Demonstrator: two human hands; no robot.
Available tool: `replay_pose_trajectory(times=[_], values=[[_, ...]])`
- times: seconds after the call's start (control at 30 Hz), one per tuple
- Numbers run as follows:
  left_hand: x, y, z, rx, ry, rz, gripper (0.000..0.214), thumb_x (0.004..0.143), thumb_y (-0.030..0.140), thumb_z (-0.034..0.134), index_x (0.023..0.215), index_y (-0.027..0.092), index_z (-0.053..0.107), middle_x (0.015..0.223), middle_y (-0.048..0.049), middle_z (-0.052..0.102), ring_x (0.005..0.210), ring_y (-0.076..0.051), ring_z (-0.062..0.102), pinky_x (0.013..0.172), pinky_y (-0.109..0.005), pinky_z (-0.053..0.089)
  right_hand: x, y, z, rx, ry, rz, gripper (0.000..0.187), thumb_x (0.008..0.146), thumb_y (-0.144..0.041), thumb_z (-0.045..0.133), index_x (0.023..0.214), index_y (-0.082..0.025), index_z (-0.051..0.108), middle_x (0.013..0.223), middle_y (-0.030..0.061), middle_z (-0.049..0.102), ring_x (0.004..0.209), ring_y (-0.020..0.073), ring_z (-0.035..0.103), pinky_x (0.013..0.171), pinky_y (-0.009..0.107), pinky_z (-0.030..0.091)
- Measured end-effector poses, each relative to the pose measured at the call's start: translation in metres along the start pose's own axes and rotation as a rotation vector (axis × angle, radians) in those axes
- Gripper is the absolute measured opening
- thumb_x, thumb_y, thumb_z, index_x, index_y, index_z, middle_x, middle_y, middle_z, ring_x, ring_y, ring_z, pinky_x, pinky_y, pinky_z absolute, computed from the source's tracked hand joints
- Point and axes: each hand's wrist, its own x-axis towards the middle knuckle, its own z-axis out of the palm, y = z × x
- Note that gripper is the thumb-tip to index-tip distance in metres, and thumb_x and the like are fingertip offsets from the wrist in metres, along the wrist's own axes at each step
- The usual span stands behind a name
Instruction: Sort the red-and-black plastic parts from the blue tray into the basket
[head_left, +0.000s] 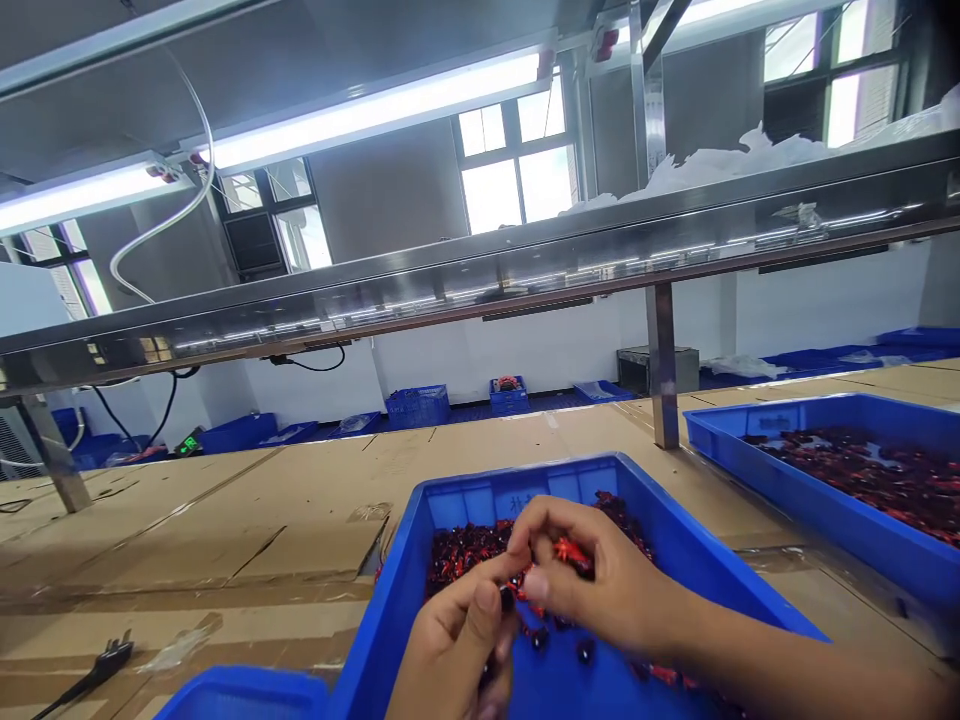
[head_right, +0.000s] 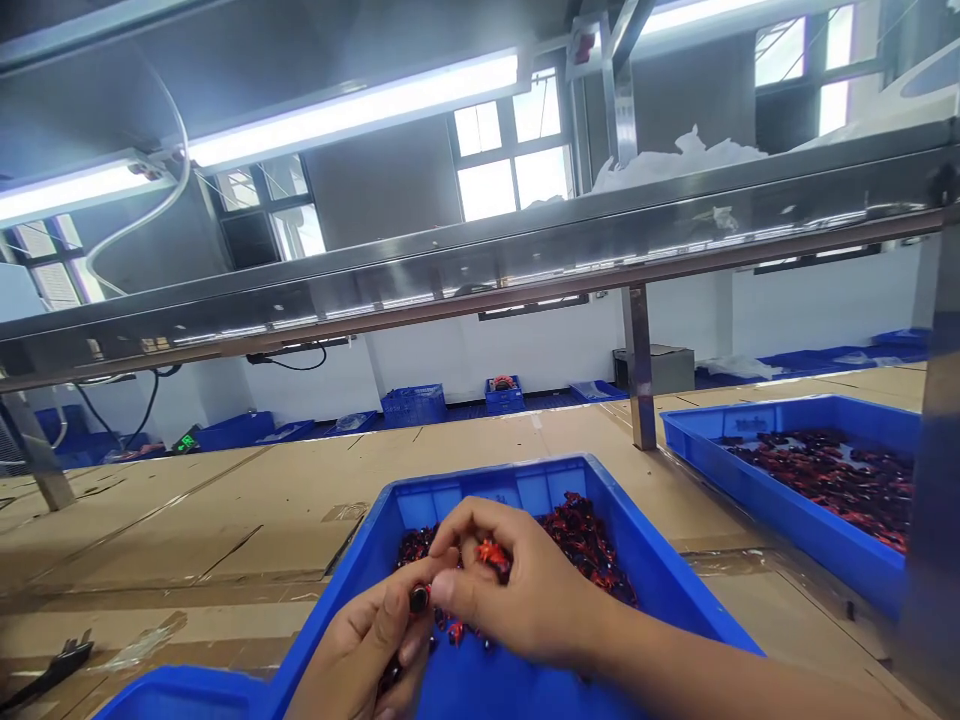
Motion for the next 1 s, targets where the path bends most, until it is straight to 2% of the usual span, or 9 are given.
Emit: replay_pose_trajectory(times=[0.1, 0.23, 0.37, 0.47, 0.53, 0.67, 0.77, 0.9, 1.0], values=[[-0.001, 0.0, 0.0, 0.033, -0.002, -0.02, 0.066, 0.071, 0.07, 0.066, 0.111, 0.018, 0.066, 0.054, 0.0083, 0.039, 0.034, 0.0, 0.026, 0.034, -0.014, 0.021, -0.007, -0.009, 0.003, -0.393, -0.147, -0.291, 0.043, 0.076, -0.016, 0.071, 0.117, -0.023, 0.062, 0.099, 0.0023, 0.071, 0.086, 0.0177, 0.066, 0.08, 0.028, 0.049], [-0.002, 0.003, 0.0, 0.003, 0.013, -0.045, 0.074, 0.069, 0.075, 0.063, 0.115, 0.017, 0.063, 0.053, 0.0091, 0.037, 0.034, -0.001, 0.025, 0.031, -0.014, 0.023, -0.01, -0.014, 0.012, -0.425, -0.189, -0.273, 0.039, 0.088, -0.013, 0.059, 0.124, -0.028, 0.058, 0.112, 0.0008, 0.07, 0.098, 0.0154, 0.066, 0.087, 0.026, 0.048], [0.001, 0.006, -0.003, -0.218, 0.014, -0.125, 0.06, 0.083, 0.071, 0.05, 0.111, 0.018, 0.059, 0.062, 0.006, 0.046, 0.034, -0.002, 0.028, 0.03, -0.014, 0.019, -0.004, -0.009, 0.013, -0.024, 0.009, 0.098, 0.014, 0.092, -0.033, 0.057, 0.096, -0.022, 0.064, 0.07, -0.0035, 0.06, 0.057, 0.0092, 0.056, 0.056, 0.02, 0.047], [0.008, 0.008, -0.007, -0.43, 0.085, -0.299, 0.053, 0.094, 0.062, 0.034, 0.109, 0.017, 0.055, 0.06, 0.0052, 0.044, 0.034, -0.005, 0.034, 0.029, -0.015, 0.02, 0.003, -0.001, 0.006, 0.498, 0.104, 0.491, 0.035, 0.093, -0.049, 0.044, 0.08, -0.019, 0.056, 0.061, -0.0066, 0.043, 0.038, 0.0051, 0.026, 0.032, 0.016, 0.014], [0.012, 0.007, -0.01, -0.512, 0.199, -0.467, 0.048, 0.096, 0.057, 0.03, 0.108, 0.016, 0.052, 0.059, 0.0036, 0.044, 0.039, -0.009, 0.044, 0.033, -0.017, 0.032, 0.006, 0.005, 0.003, 0.555, 0.089, 0.56, 0.04, 0.092, -0.054, 0.045, 0.077, -0.018, 0.054, 0.06, -0.0061, 0.042, 0.039, 0.0051, 0.024, 0.032, 0.016, 0.008], [0.013, 0.002, -0.01, -0.535, 0.292, -0.549, 0.045, 0.096, 0.049, 0.039, 0.119, 0.011, 0.048, 0.071, -0.0052, 0.057, 0.059, -0.017, 0.061, 0.061, -0.029, 0.054, 0.002, 0.008, 0.011, 0.008, -0.01, 0.413, 0.039, 0.081, -0.051, 0.067, 0.065, -0.018, 0.055, 0.05, -0.0058, 0.048, 0.041, 0.0068, 0.036, 0.038, 0.018, 0.025], [0.01, 0.001, -0.008, -0.544, 0.166, -0.531, 0.053, 0.095, 0.049, 0.034, 0.129, 0.009, 0.043, 0.071, -0.0061, 0.058, 0.054, -0.019, 0.059, 0.047, -0.026, 0.046, -0.006, 0.004, 0.022, -0.503, -0.161, 0.132, 0.016, 0.072, -0.029, 0.076, 0.084, -0.021, 0.069, 0.072, -0.0016, 0.069, 0.062, 0.0138, 0.061, 0.057, 0.022, 0.04], [0.008, 0.002, -0.009, -0.508, 0.104, -0.5, 0.06, 0.087, 0.038, 0.041, 0.138, 0.007, 0.034, 0.068, -0.0054, 0.057, 0.055, -0.024, 0.059, 0.041, -0.029, 0.04, -0.01, -0.002, 0.026, -0.938, -0.379, 0.002, 0.019, 0.077, -0.037, 0.074, 0.087, -0.021, 0.069, 0.079, 0.0025, 0.073, 0.069, 0.0224, 0.068, 0.056, 0.026, 0.039], [0.008, 0.001, -0.01, -0.481, 0.108, -0.442, 0.079, 0.062, 0.009, 0.048, 0.139, 0.004, 0.035, 0.085, -0.0113, 0.065, 0.063, -0.021, 0.062, 0.053, -0.029, 0.046, -0.008, -0.003, 0.02, -1.04, -0.41, -0.044, 0.018, 0.083, -0.038, 0.07, 0.089, -0.022, 0.068, 0.081, 0.0017, 0.073, 0.071, 0.0221, 0.068, 0.055, 0.026, 0.037]])
